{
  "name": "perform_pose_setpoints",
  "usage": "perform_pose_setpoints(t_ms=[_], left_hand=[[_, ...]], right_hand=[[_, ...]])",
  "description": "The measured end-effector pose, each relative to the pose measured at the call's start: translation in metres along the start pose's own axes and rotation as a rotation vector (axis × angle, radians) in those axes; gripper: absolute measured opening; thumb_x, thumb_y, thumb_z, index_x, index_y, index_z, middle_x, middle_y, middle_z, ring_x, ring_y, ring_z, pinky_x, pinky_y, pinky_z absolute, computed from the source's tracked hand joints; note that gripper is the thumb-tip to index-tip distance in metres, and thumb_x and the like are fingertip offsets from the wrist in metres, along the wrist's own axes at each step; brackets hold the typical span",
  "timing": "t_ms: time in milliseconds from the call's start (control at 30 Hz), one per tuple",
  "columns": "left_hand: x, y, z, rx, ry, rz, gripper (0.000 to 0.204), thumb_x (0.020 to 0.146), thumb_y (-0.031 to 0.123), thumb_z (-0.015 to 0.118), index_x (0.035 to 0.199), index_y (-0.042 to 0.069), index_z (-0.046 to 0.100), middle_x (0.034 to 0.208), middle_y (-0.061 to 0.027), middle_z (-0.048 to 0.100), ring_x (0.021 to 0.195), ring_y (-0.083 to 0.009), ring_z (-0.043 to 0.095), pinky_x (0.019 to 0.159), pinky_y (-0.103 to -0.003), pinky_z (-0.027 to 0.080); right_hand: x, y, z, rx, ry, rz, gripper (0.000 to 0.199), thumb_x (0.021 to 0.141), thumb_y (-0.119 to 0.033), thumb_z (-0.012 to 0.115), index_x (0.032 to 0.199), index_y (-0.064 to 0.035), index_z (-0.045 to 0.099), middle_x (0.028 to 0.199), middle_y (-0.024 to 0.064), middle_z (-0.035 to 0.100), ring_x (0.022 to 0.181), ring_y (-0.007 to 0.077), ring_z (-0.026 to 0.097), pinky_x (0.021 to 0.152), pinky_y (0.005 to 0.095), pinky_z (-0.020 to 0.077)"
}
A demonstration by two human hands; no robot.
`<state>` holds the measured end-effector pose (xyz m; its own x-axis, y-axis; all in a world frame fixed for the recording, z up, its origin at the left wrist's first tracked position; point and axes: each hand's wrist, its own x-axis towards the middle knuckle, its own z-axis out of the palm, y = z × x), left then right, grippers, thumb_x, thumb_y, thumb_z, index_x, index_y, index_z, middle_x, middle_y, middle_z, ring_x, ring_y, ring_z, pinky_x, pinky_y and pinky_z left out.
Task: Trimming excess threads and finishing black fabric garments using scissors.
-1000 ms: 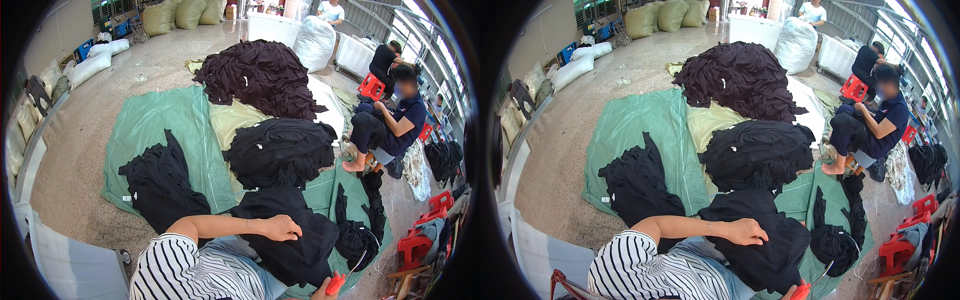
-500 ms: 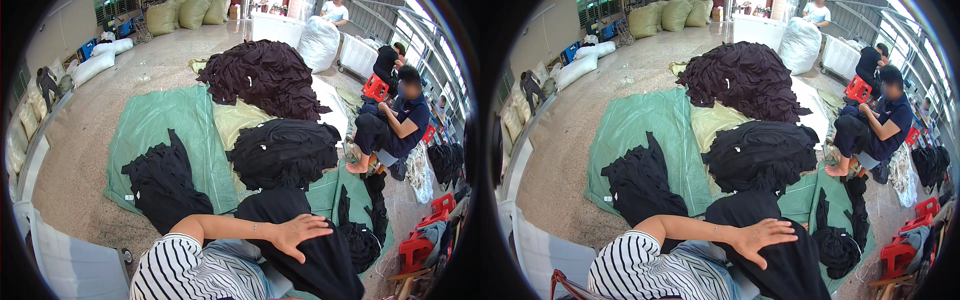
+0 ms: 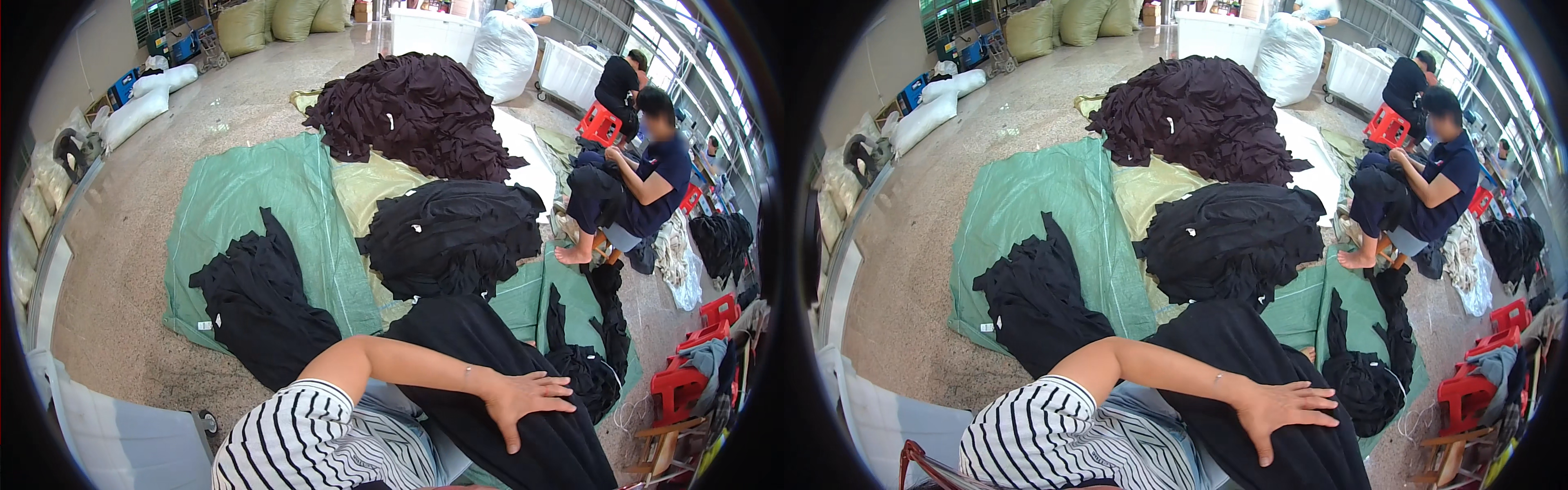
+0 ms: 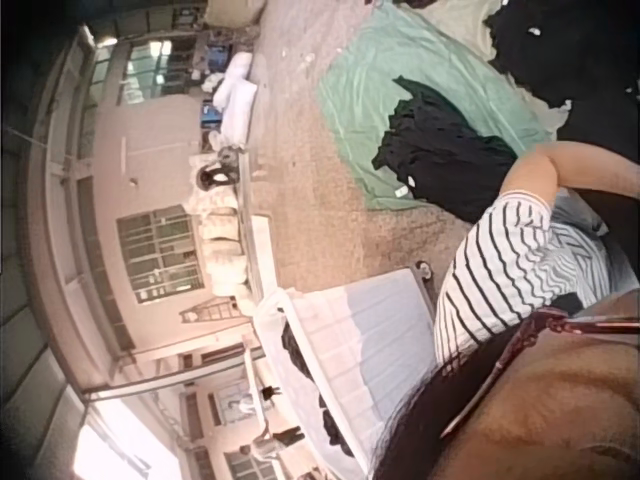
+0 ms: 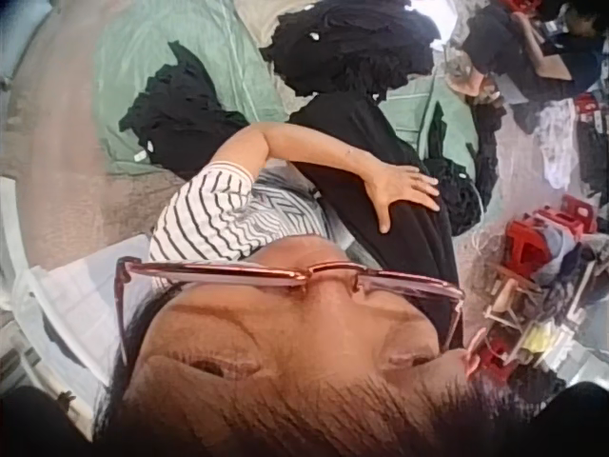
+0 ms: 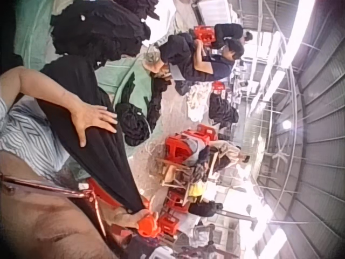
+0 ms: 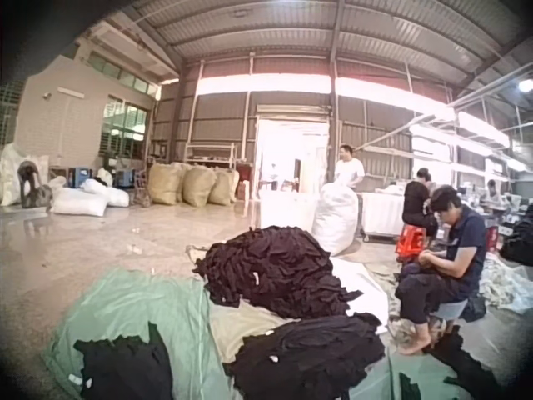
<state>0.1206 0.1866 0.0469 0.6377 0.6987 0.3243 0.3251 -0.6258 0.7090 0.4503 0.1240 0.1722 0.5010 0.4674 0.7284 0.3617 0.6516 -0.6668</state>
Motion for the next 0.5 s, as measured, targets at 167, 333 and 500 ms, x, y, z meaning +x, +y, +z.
perform_pose_setpoints(t_ms=[167,333,500], left_hand=[[0.043,-0.019,-0.002,-0.099,-0.196,0.024,0.130,0.060,0.070,0.079,0.157,0.013,0.014,0.155,-0.0231,0.030,0.150,-0.0400,0.010,0.115,-0.067,0.003],[0.056,-0.057,-0.006,0.165,-0.551,-0.114,0.065,0.070,0.048,0.081,0.117,0.007,0.066,0.114,-0.0161,0.068,0.113,-0.0346,0.061,0.107,-0.057,0.031],[0.045,-0.072,-0.042,-0.290,0.102,-0.080,0.025,0.086,0.023,0.069,0.096,0.001,0.063,0.090,-0.0163,0.067,0.091,-0.0278,0.064,0.081,-0.041,0.045]], right_hand=[[0.006,0.003,-0.003,-0.015,-0.021,0.013,0.040,0.085,-0.015,0.073,0.119,0.0001,0.058,0.101,0.0156,0.061,0.089,0.0219,0.058,0.086,0.0397,0.0453],[0.006,0.020,-0.003,-0.040,-0.036,0.042,0.040,0.086,-0.014,0.072,0.121,-0.0007,0.056,0.102,0.0147,0.061,0.087,0.0204,0.057,0.084,0.0380,0.0447],[-0.001,0.045,0.008,-0.019,-0.059,0.088,0.041,0.086,-0.013,0.071,0.123,-0.0015,0.055,0.104,0.0137,0.061,0.084,0.0190,0.056,0.081,0.0363,0.0441]])
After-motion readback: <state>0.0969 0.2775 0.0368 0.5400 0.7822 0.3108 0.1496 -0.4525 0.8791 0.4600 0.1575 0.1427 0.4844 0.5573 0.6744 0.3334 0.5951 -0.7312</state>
